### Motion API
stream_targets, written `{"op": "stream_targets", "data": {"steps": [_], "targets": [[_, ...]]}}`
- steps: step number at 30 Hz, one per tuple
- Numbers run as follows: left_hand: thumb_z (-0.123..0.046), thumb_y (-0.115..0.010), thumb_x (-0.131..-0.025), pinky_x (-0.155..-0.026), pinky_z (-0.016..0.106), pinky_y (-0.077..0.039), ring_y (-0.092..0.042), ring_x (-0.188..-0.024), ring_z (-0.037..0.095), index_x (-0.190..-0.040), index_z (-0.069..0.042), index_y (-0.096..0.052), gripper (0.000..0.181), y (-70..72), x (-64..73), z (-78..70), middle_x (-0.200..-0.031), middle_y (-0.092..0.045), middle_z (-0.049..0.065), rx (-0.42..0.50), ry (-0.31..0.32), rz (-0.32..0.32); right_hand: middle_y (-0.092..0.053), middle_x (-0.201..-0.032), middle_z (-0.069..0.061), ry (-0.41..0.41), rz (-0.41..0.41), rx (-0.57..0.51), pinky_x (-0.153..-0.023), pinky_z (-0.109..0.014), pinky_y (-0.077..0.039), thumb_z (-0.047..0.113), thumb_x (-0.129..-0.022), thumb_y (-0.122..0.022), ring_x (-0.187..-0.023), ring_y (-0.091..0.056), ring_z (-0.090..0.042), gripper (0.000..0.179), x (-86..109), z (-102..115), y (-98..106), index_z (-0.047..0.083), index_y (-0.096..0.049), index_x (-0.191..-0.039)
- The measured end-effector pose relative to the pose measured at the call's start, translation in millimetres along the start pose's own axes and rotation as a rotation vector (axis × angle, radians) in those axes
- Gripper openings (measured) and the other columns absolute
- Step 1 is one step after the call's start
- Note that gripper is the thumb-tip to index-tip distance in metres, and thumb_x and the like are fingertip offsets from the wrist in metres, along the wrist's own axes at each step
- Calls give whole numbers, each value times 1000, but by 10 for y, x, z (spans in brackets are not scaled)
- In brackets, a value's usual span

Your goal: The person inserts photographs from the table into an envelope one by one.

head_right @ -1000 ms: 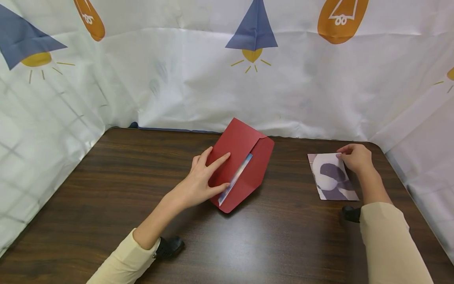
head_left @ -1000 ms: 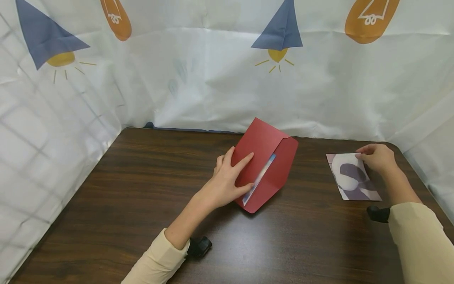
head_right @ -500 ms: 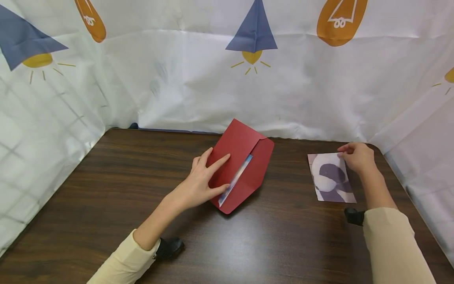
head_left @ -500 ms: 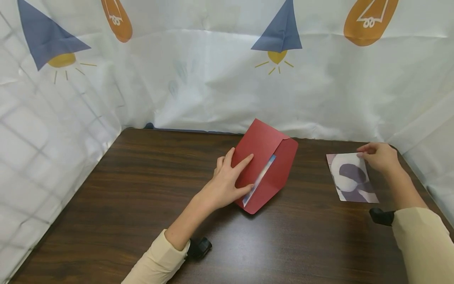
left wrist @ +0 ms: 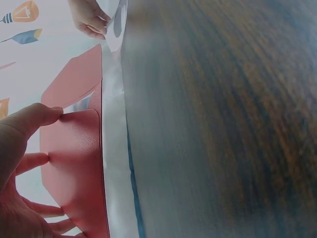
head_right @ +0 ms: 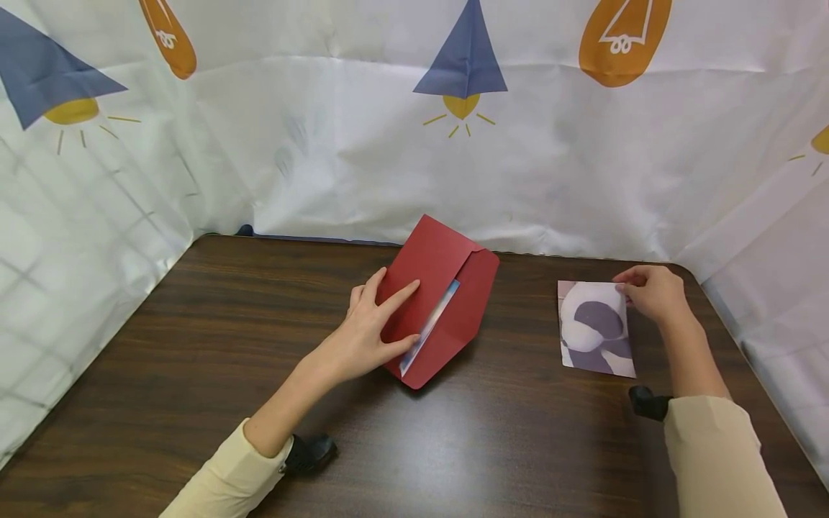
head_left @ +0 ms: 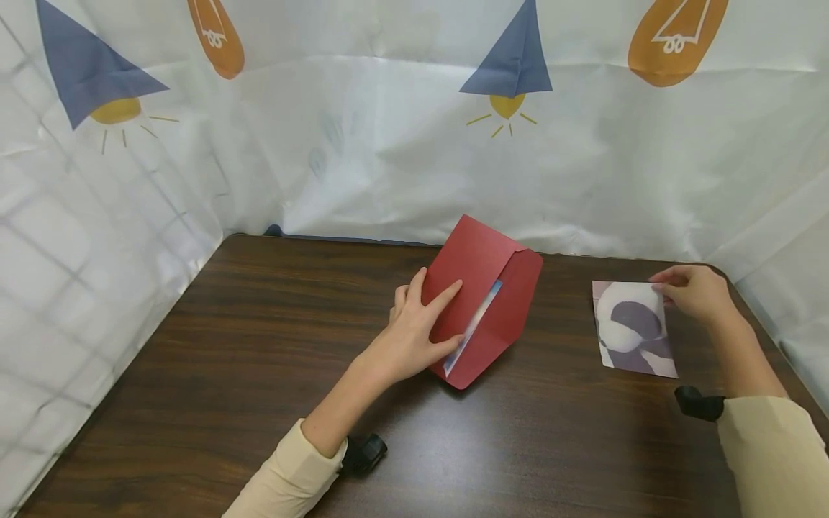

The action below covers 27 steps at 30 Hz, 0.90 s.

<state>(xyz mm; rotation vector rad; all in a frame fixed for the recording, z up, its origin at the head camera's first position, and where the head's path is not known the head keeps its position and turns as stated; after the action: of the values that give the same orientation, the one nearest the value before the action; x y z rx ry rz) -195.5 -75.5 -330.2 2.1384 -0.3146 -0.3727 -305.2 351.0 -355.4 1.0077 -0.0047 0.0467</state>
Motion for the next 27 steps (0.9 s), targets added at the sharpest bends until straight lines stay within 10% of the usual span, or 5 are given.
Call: {"op": "stream_targets", "data": {"steps": [27], "targets": [[-30, -79, -95, -103, 62, -49, -31, -142, 46, -163, -20, -43, 77, -4, -10, 39, -171, -16, 25, 4, -1, 4, -76, -96, -24, 43, 42, -89, -62, -15, -53, 13, -108, -59, -66, -68, 0, 35, 100, 267, -40, -20, -61, -122]]}}
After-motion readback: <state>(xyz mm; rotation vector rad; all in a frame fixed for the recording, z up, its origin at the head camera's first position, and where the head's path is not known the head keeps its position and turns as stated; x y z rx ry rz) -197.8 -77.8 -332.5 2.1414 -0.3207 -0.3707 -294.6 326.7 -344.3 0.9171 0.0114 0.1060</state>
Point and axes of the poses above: each hand's wrist, its own x-axis away from the middle knuckle, its own y-axis out of the back of the hand, z = x × y, the point moved 9 cm from there along -x, towards the middle knuckle
